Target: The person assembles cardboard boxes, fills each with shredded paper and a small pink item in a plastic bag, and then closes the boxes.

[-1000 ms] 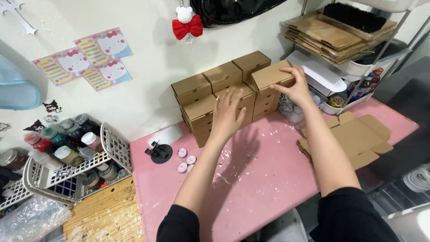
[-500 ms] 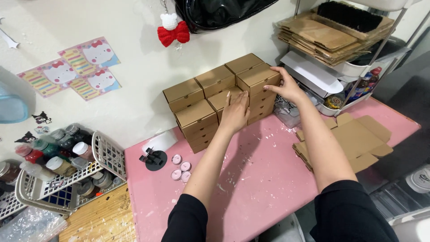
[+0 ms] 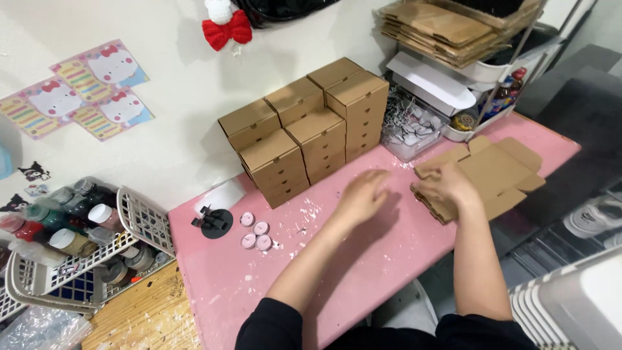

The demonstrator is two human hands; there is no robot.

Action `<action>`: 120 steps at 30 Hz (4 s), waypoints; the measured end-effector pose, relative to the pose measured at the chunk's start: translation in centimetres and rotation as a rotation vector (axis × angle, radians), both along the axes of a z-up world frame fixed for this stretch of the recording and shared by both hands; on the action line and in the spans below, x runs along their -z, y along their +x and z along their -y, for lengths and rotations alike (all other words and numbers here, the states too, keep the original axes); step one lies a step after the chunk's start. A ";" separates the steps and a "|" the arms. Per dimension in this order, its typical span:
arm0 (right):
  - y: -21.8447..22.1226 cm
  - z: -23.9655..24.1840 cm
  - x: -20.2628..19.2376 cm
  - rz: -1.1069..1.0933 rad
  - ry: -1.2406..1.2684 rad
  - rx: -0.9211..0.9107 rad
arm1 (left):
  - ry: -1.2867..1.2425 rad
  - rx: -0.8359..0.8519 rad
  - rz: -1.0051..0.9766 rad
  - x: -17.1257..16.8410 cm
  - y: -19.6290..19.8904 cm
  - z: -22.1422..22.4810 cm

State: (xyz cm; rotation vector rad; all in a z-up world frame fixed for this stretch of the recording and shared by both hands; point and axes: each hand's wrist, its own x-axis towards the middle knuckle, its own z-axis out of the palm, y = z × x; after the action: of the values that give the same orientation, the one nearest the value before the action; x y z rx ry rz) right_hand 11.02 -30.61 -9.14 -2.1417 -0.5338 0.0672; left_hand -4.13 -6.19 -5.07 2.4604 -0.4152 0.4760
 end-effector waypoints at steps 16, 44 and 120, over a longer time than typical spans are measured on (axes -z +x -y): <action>-0.9 2.7 7.6 0.073 -0.072 0.208 | 0.141 0.024 0.061 8.9 2.3 9.2; -20.0 -10.6 -1.4 0.801 0.495 -0.350 | -0.664 -0.008 0.513 -1.1 -9.1 -10.9; -19.5 -9.0 6.4 -0.301 0.600 0.258 | -1.024 -0.253 -0.332 8.2 -6.4 -3.1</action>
State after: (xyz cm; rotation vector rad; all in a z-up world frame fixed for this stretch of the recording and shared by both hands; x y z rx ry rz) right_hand -8.52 -21.65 -15.52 -1.5575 -0.0768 0.0729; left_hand -10.48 -3.08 -13.30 1.5343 0.2491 0.2624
